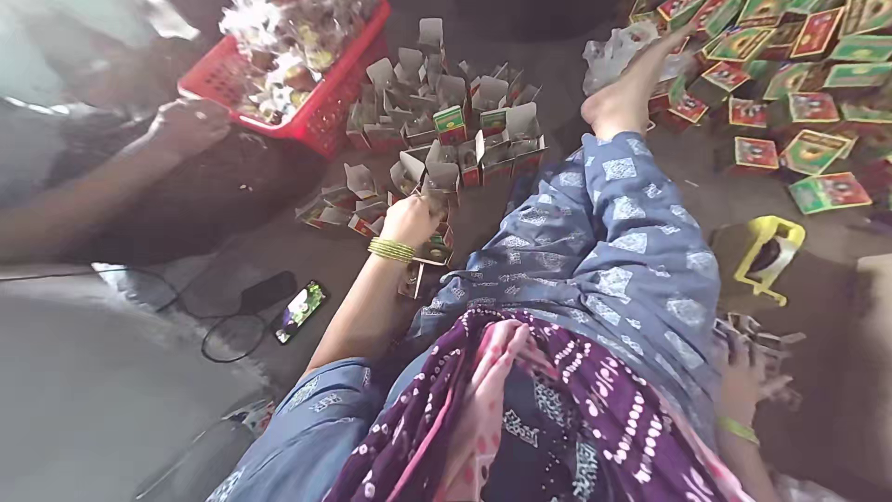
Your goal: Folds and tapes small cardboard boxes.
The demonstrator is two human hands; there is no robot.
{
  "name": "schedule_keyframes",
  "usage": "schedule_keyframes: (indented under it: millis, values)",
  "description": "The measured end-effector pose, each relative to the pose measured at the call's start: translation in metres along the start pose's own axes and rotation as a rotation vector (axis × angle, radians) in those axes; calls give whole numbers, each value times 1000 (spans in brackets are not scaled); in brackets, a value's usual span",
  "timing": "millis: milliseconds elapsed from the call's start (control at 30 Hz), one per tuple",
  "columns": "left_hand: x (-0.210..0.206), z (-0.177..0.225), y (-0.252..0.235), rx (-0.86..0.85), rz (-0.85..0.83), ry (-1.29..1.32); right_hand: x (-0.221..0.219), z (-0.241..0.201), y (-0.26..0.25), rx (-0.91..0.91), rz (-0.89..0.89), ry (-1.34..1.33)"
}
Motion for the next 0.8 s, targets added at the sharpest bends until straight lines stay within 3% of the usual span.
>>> schedule_keyframes:
  millis: [67, 133, 300, 400, 533, 667, 733, 800]
  values:
    - [-5, -15, 8, 21, -194, -11, 1, 1, 5, -6, 28, -37]
    - [-13, -22, 14, -26, -273, 10, 4, -5, 8, 11, 20, -55]
    - [-30, -24, 12, -79, -159, -56, 20, -23, 5, -93, -4, -213]
    - [-25, -15, 12, -153, -64, -105, 36, -42, 5, -34, 4, -188]
    - [11, 19, 42, -386, 205, -55, 62, -56, 6, 254, 215, -4]
    - [60, 68, 80, -726, 416, 139, 108, -106, 0, 363, 426, -134]
    - [76, 94, 92, -907, 454, 307, 127, -143, -4, 464, 386, -276]
    - [82, 121, 97, -1086, 434, 537, 131, -177, -13, 563, 187, -528]
Point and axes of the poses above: each hand's wrist, its own y-axis away from the middle knuckle, its own x-axis out of the back of the hand, z = x × y, the point moved 5 cm from there along -y, towards the middle knuckle, and after that the axes turned 4 degrees about -z, right-handed, at the moved point
